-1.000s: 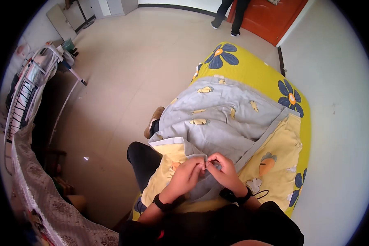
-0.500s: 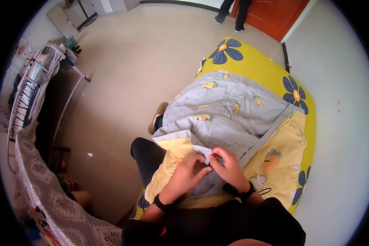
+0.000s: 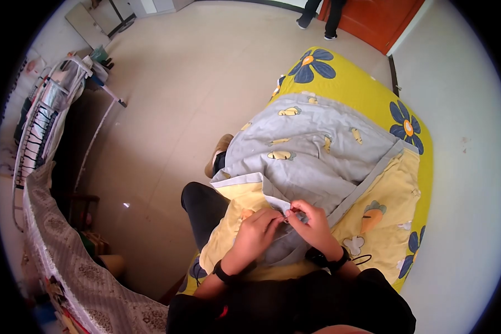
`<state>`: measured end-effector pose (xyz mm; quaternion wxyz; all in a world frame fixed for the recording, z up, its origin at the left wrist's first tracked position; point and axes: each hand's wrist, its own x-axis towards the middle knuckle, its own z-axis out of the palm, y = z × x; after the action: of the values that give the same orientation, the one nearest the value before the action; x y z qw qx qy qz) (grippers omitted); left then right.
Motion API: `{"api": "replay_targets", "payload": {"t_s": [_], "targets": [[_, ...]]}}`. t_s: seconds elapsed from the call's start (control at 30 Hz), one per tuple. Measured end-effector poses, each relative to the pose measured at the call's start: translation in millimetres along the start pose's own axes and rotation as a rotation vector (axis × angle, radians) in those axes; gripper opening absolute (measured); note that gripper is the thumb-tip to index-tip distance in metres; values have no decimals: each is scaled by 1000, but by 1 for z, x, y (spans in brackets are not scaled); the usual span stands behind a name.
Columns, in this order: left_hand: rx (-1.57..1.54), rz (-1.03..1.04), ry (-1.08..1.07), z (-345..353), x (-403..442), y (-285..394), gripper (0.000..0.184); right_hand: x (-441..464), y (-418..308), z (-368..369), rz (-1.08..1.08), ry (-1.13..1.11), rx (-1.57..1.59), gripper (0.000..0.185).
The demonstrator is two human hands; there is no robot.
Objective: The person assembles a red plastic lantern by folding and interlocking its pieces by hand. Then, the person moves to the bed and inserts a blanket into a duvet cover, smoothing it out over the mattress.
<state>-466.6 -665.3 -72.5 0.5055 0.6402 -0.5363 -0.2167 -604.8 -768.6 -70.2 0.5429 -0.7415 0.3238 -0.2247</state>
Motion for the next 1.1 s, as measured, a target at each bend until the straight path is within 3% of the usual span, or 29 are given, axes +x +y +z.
{"api": "replay_targets", "payload": {"t_s": [0.27,0.37,0.43,0.77,0.93,1.1], "targets": [[-42,162,-25,-2,-1,7,11,2,0,-4,-9,-57,-42,13],[-71,36,42,1,-3,6,12,2,-1,-2,-57,-20,3,12],[-44,-32,47,1,-4,6,14,1,-5,-3,61,-68,72,13],[-60,-72,42,7,-5,1,15,-2,-6,-2,29,-15,26,12],[-6,-91,-43,2,-6,2,14,0,-6,1,-191,-15,-123,11],[-109,-152,-53,0,-7,9,12,-2,-7,0,-112,-42,-55,11]]}}
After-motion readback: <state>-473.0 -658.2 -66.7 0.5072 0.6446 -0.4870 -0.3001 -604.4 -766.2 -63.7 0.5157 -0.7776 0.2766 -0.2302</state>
